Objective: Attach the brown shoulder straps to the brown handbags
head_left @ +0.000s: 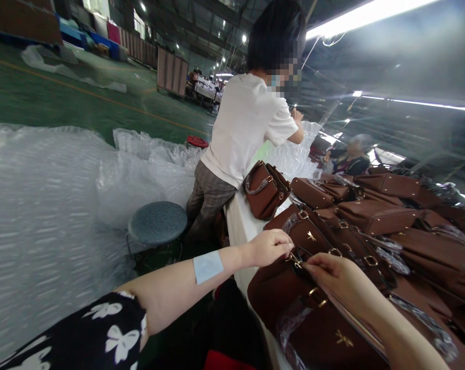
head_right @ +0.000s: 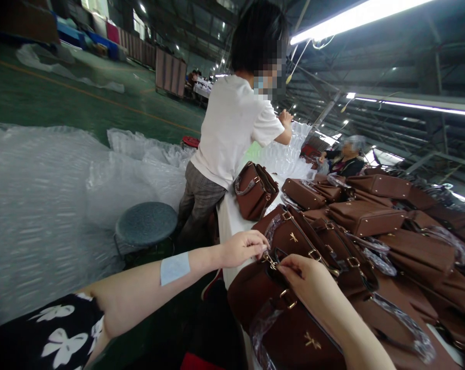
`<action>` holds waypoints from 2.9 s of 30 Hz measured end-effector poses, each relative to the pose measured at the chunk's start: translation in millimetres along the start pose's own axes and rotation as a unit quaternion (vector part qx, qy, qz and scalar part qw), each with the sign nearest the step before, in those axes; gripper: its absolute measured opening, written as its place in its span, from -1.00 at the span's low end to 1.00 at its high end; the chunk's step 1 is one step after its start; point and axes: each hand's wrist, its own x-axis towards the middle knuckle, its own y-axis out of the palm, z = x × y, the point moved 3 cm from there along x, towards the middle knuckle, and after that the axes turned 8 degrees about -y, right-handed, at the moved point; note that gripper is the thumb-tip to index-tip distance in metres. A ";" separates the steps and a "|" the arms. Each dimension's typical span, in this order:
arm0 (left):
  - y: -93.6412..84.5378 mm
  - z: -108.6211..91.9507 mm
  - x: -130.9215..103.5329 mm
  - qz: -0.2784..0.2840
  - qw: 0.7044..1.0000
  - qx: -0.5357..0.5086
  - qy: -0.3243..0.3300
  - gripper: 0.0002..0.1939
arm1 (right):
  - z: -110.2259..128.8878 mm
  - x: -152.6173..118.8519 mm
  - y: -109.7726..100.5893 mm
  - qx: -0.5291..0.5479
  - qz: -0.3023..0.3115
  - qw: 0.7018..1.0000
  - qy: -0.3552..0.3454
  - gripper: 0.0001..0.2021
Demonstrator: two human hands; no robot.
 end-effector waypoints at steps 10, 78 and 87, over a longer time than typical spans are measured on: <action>21.3 -2.7 7.2 0.042 0.953 -0.293 -0.062 -0.59 | -16.1 -5.7 17.8 0.258 -0.044 0.964 0.038 -0.50; 20.9 -23.1 -6.3 -0.098 0.957 0.262 0.083 -0.88 | 9.0 -0.7 30.6 0.104 -0.143 0.983 0.049 -0.79; 10.7 -19.9 -21.6 -0.111 0.972 0.191 0.085 -0.88 | -12.2 -43.1 -19.6 0.110 -0.217 0.970 0.010 -0.79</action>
